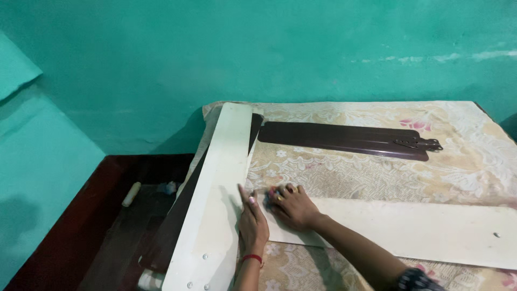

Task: The person wipes several ceiling fan blades with a cloth on a table. They handle white and dark brown blades one at a time, turning them over to clean both sides, then stack them on the table.

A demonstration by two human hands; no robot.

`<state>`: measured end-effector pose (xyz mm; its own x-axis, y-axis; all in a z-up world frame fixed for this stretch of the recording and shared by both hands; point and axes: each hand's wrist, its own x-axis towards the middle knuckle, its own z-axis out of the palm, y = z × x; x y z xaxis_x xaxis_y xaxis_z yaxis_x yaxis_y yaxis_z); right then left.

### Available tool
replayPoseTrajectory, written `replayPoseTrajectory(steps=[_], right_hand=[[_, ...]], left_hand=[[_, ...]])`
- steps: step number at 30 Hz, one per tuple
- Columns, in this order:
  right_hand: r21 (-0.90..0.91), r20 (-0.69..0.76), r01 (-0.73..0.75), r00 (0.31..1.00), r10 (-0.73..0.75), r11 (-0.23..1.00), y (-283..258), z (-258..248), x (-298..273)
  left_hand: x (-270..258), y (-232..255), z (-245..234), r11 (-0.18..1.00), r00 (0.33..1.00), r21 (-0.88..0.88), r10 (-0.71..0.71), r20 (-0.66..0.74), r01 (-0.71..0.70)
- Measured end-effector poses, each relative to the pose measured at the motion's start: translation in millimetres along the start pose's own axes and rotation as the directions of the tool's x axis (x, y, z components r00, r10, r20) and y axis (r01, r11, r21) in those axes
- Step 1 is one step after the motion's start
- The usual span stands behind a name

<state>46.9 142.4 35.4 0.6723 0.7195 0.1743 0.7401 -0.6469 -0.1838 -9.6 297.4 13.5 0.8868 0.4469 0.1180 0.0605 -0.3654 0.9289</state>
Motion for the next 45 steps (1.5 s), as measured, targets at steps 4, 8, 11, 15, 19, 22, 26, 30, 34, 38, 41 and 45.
replayPoseTrajectory(steps=[4, 8, 11, 15, 19, 22, 26, 30, 34, 38, 41, 45], right_hand=[[0.038, 0.078, -0.059, 0.995, 0.056, 0.998, -22, -4, -3], [0.108, 0.204, 0.036, 0.977, -0.058, 0.993, -47, -3, -23], [0.051, 0.117, 0.059, 0.991, -0.064, 0.997, -44, 1, -2], [0.005, 0.065, -0.065, 0.996, 0.064, 0.998, -41, 12, 27], [-0.05, -0.004, -0.173, 0.985, 0.173, 0.984, -27, 12, -3], [-0.012, 0.013, -0.321, 0.947, 0.321, 0.947, -2, -13, -46], [-0.03, -0.093, -0.433, 0.898, 0.429, 0.901, 17, -27, -80], [-0.094, -0.153, -0.47, 0.878, 0.453, 0.878, 5, -8, -63], [0.026, -0.062, -0.345, 0.936, 0.346, 0.938, -17, -1, -64], [0.025, -0.112, -0.397, 0.911, 0.397, 0.918, 3, -10, -94], [0.02, -0.228, -0.449, 0.868, 0.442, 0.893, 27, -17, -127], [-0.012, -0.298, -0.498, 0.829, 0.473, 0.867, 38, -16, -139]], left_hand=[[3, -4, -8, 0.969, 0.999, -0.245, -0.001, 0.041, 0.011], [7, -9, -8, 0.956, 0.996, -0.291, -0.012, 0.091, 0.038], [7, -13, -2, 0.965, 0.995, -0.262, 0.02, 0.095, 0.006], [7, -22, 8, 0.984, 0.982, -0.002, 0.176, 0.072, -0.176], [6, -31, 18, 0.746, 0.927, 0.551, 0.322, 0.192, -0.373], [4, -29, 21, 0.568, 0.923, 0.73, 0.285, 0.26, -0.381], [3, -22, 19, 0.611, 0.928, 0.7, 0.277, 0.248, -0.369], [3, -10, 19, 0.559, 0.939, 0.755, 0.226, 0.26, -0.343], [1, -9, 18, 0.556, 0.938, 0.756, 0.238, 0.254, -0.345], [0, -17, 20, 0.542, 0.94, 0.773, 0.262, 0.218, -0.33], [0, -23, 34, 0.482, 0.954, 0.831, 0.237, 0.182, -0.278], [-22, -6, 96, 0.46, 0.926, 0.818, 0.308, 0.217, -0.345]])
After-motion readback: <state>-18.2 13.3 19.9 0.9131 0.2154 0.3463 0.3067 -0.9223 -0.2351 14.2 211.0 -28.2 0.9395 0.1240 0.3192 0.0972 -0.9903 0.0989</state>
